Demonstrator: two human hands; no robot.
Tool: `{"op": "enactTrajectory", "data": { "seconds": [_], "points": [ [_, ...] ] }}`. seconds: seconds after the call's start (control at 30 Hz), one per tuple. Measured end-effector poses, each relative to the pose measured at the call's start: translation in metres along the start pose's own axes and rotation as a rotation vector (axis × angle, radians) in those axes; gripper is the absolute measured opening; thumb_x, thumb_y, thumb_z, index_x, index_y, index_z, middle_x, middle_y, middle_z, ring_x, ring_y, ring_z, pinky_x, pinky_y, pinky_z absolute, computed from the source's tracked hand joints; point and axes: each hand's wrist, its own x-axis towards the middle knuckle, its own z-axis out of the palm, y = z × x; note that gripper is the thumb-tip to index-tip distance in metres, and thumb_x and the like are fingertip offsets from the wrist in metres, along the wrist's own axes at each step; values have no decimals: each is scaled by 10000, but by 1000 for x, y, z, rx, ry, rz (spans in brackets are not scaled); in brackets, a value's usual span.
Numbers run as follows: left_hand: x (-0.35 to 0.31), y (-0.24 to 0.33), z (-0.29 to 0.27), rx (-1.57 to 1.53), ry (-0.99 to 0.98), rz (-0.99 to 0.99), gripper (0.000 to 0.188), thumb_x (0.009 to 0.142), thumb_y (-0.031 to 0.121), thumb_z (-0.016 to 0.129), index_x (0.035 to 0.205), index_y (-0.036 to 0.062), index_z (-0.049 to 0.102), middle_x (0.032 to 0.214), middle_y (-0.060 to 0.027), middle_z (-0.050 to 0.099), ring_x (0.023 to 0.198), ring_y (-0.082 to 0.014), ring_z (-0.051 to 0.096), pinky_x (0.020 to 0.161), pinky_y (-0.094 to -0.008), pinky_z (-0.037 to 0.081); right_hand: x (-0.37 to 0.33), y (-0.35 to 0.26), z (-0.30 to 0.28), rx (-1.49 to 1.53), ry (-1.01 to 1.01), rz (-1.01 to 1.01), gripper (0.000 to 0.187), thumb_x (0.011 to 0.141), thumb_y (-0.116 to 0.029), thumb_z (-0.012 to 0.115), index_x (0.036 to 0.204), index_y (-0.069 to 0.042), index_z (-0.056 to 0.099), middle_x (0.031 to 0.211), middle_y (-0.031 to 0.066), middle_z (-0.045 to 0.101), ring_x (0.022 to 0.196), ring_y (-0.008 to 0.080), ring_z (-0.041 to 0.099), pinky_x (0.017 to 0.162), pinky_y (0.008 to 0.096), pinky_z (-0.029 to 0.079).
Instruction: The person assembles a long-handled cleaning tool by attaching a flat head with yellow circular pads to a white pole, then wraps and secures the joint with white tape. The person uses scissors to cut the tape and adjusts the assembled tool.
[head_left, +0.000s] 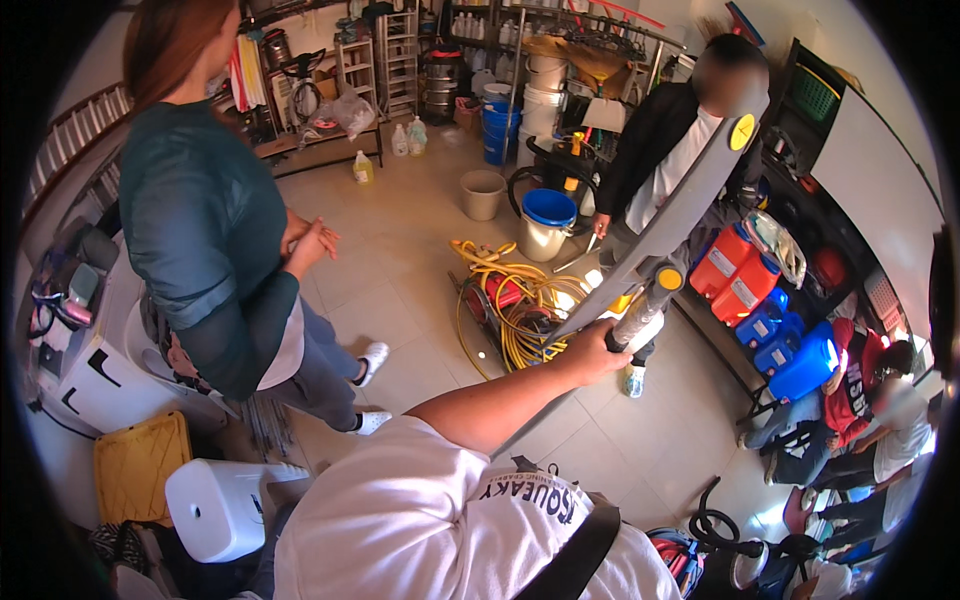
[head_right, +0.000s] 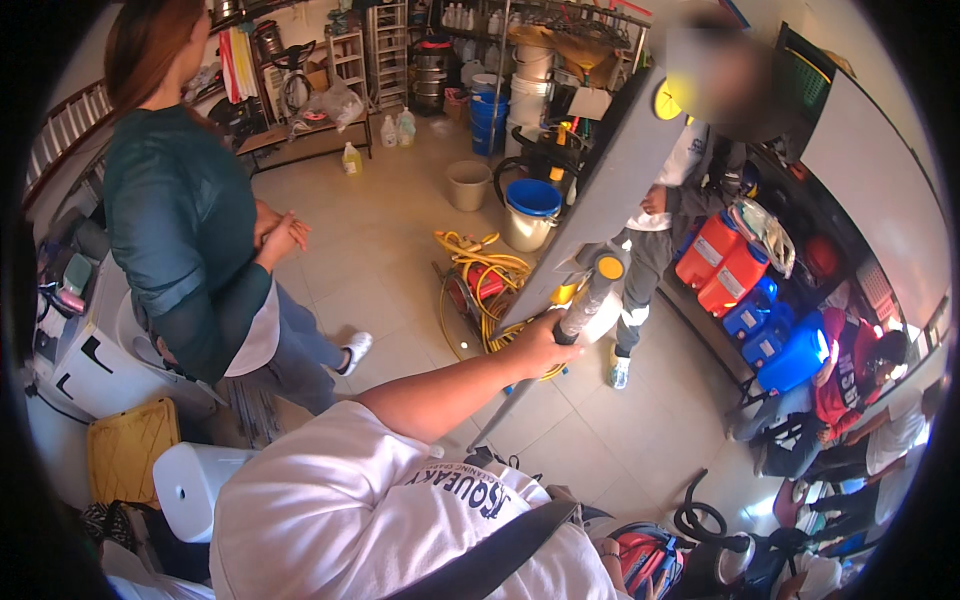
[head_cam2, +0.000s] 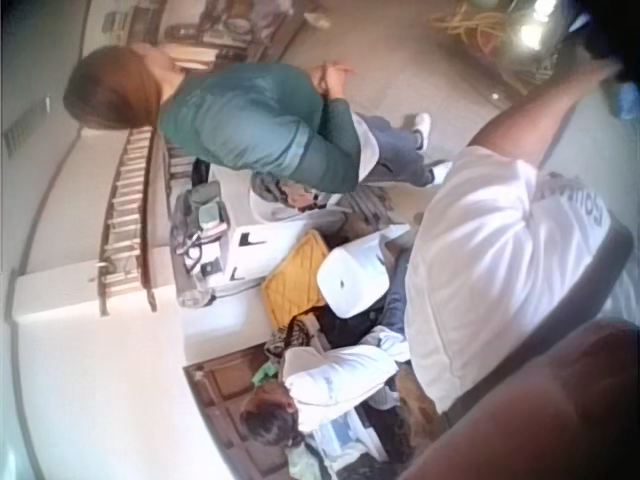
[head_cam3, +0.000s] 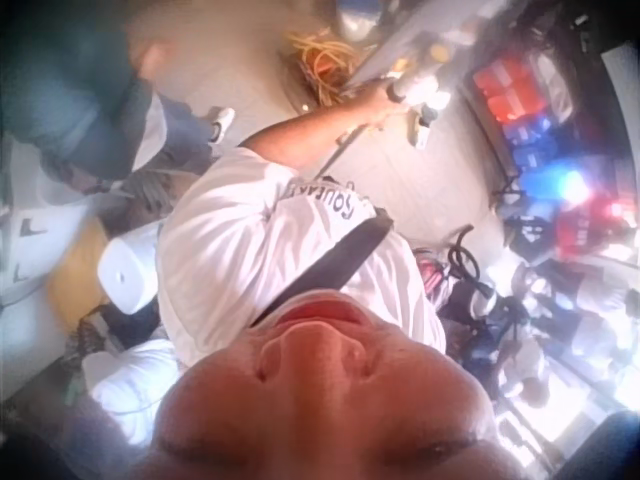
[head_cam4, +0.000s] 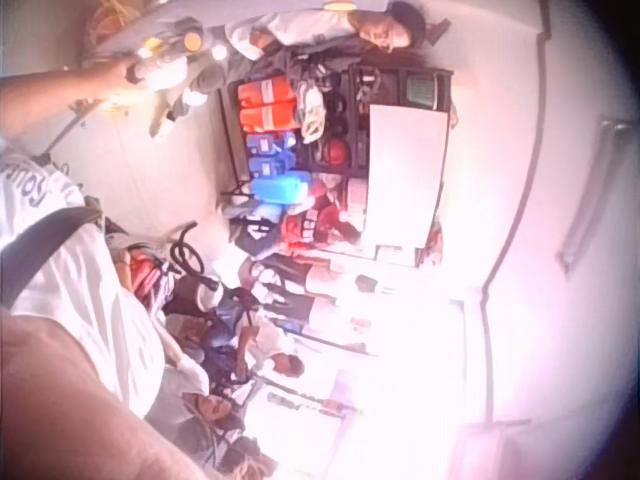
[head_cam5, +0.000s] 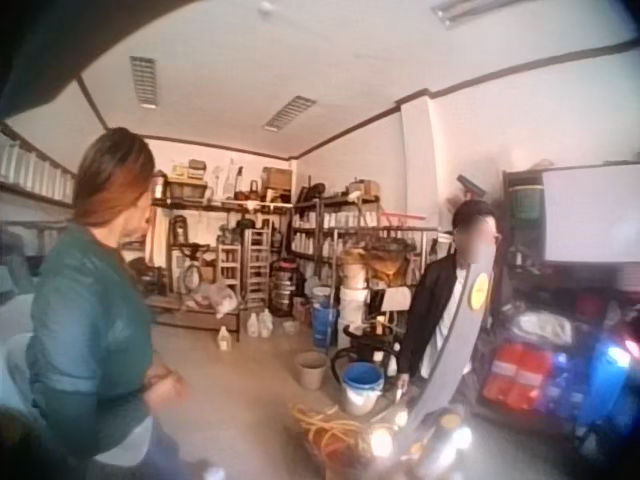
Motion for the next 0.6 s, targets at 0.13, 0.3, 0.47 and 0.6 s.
{"op": "enactTrajectory", "data": {
  "seconds": [0.13,0.3,0.47,0.6],
  "points": [
    [-1,-11,11,-19,-5,-35,348,642,200,636,905,20,495,842,-156,533,812,-274,517,727,-333,399,-10,37,50,86,-29,95,135,668,-188,523,712,-90,605,766,102,596,636,244,579,584,338,475],
    [1,-20,14,71,-11,-23,344,644,202,636,907,31,493,863,-145,523,815,-272,515,726,-333,400,-28,77,110,-149,-20,-47,137,652,-208,537,657,-90,607,749,97,601,641,241,580,593,340,473],
    [4,-28,6,95,-30,-40,331,650,194,632,905,34,494,863,-144,523,815,-271,515,724,-334,400,-7,57,112,237,150,-94,188,659,-244,535,615,-69,587,684,99,601,632,246,581,574,357,472],
    [13,-45,-9,17,-61,-28,301,659,172,623,889,31,489,806,-119,524,772,-235,511,701,-321,398,6,32,94,9,41,-106,196,672,-232,515,623,-55,584,655,92,598,598,224,582,552,345,468]
  ]
}}
